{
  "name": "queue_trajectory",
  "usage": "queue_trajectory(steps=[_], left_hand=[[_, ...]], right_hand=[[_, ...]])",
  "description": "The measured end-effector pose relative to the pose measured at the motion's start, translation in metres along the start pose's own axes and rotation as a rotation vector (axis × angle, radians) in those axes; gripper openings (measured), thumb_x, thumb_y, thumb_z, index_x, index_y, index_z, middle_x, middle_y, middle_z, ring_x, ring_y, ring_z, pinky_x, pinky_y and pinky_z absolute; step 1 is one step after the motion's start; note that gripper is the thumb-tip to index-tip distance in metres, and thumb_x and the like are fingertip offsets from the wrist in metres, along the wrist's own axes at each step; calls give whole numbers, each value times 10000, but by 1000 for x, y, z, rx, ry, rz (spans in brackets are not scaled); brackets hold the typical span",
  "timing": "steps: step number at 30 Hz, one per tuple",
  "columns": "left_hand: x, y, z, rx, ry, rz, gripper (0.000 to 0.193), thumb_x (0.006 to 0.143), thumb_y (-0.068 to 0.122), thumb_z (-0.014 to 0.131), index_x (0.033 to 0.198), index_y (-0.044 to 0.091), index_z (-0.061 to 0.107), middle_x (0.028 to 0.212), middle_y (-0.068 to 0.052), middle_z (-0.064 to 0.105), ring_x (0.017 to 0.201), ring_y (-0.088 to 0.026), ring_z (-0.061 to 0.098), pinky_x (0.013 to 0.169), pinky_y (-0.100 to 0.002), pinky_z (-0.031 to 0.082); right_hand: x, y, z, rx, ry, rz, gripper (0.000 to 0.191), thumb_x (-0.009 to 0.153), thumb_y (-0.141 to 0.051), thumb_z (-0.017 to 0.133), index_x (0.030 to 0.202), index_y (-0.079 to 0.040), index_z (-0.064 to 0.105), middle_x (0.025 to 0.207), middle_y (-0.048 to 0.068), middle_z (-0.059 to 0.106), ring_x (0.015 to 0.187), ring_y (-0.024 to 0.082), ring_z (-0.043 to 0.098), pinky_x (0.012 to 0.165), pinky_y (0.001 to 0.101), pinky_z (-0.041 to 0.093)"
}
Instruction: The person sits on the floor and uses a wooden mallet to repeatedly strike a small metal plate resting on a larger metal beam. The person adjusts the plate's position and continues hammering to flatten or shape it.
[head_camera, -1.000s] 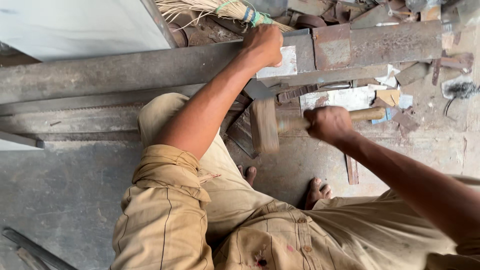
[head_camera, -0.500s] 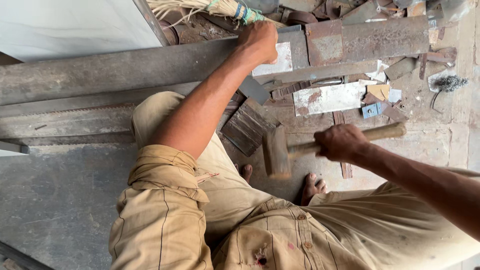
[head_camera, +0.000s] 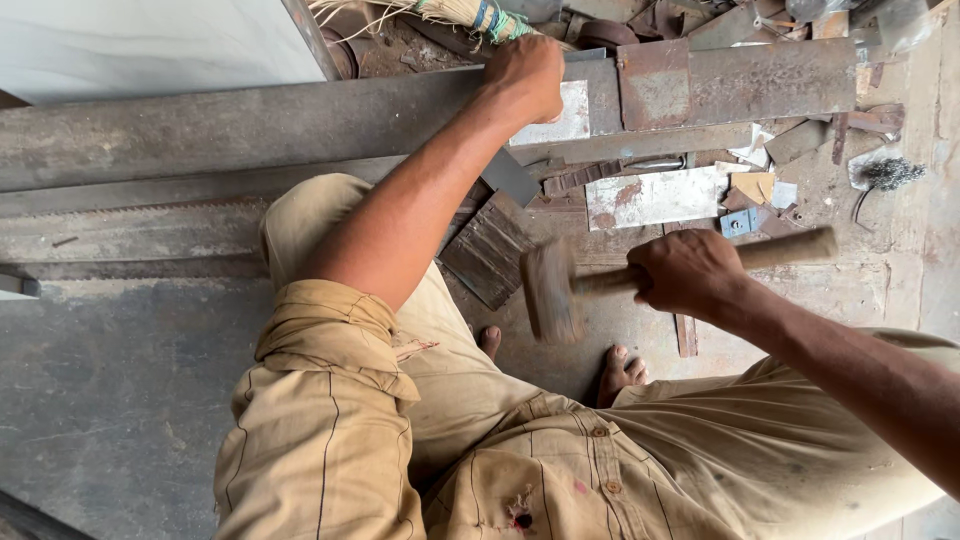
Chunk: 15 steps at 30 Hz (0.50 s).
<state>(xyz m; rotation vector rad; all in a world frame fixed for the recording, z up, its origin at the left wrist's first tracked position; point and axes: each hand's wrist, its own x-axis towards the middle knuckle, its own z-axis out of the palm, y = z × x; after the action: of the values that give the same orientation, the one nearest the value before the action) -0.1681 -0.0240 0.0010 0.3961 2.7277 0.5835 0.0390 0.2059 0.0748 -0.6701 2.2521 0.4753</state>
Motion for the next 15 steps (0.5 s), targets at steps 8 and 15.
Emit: queue_trajectory(steps=[8, 15], left_hand=[[3, 1, 3, 5, 59, 46, 147, 680, -3, 793, 748, 35, 667, 857, -165, 705, 759, -256, 703, 671, -376, 594], [-3, 1, 6, -23, 9, 6, 120, 712, -32, 768, 777, 25, 686, 865, -154, 718, 763, -245, 715, 693, -360, 607]], right_hand=[[16, -25, -35, 72, 100, 217, 444, 1128, -472, 434, 935, -178, 706, 552, 4, 540, 394, 79, 403, 338, 251, 362], [26, -38, -17, 94, 31, 133, 369, 1070, -452, 478, 904, -230, 721, 595, -7, 568, 423, 78, 401, 358, 251, 395]])
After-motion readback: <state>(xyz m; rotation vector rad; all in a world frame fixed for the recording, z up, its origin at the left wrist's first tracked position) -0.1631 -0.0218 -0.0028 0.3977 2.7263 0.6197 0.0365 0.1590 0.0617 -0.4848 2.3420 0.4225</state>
